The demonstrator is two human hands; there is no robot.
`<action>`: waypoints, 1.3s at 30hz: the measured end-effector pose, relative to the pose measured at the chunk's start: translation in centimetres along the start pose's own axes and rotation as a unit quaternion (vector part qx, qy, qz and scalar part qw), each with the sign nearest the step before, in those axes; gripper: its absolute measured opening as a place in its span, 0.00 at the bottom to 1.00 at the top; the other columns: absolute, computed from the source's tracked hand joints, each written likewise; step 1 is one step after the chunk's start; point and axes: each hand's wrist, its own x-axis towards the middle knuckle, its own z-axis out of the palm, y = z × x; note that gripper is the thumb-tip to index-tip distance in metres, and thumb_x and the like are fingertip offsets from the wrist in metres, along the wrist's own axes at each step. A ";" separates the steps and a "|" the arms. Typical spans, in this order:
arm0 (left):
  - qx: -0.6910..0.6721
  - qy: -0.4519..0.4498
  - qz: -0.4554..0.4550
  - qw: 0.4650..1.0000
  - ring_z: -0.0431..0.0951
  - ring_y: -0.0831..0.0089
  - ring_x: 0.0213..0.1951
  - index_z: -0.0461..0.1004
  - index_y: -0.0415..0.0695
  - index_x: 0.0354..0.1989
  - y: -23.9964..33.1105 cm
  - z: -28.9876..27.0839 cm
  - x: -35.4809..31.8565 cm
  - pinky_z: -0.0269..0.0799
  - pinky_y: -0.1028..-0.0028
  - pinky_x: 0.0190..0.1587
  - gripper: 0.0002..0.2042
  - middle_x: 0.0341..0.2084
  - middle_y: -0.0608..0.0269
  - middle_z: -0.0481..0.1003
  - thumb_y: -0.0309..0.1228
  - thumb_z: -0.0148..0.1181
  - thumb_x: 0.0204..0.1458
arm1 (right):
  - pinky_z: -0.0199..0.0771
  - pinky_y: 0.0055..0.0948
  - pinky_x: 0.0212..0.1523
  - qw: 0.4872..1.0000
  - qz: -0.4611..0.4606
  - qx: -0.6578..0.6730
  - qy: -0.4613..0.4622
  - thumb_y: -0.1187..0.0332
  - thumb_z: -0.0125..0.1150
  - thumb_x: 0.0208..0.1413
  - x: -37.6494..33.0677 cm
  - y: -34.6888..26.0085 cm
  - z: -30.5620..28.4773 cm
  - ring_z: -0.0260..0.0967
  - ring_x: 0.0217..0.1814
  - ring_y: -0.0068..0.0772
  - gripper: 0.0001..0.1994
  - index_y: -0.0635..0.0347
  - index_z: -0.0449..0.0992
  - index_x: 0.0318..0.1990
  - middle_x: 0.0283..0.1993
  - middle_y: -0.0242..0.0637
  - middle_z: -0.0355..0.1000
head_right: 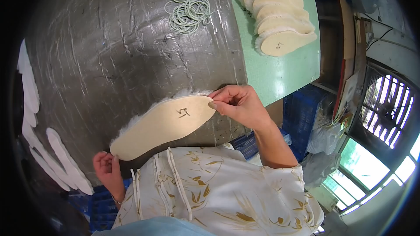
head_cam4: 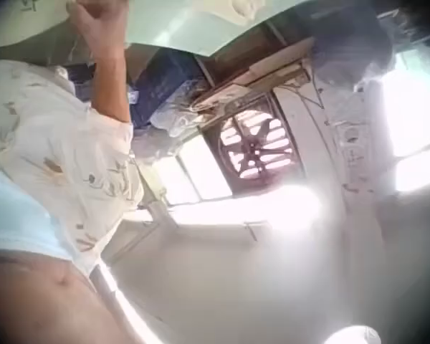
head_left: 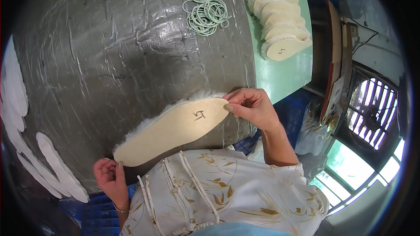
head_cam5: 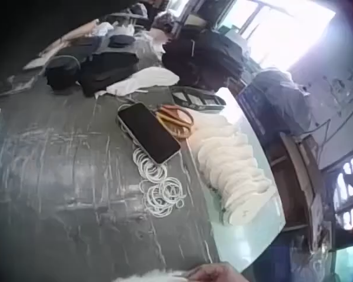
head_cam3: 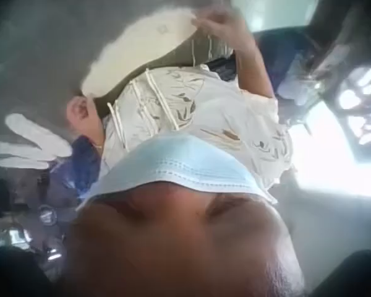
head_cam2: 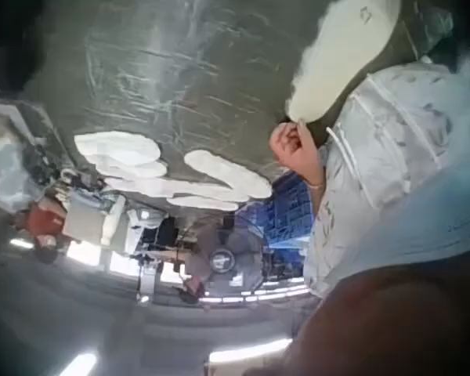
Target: Layering shoe insoles with fuzzy lining material and trimming the excess edges using scissors.
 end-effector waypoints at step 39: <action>0.037 0.038 0.036 0.998 0.68 0.89 0.28 0.69 0.36 0.53 0.7 1.6 0.3 0.63 0.88 0.26 0.17 0.29 0.70 0.72 0.19 0.62 0.55 | 0.69 0.22 0.29 0.959 -0.187 -0.166 0.135 0.68 0.63 0.57 -1.0 1.8 0.4 0.67 0.26 0.20 0.14 0.69 0.78 0.47 0.33 0.38 0.76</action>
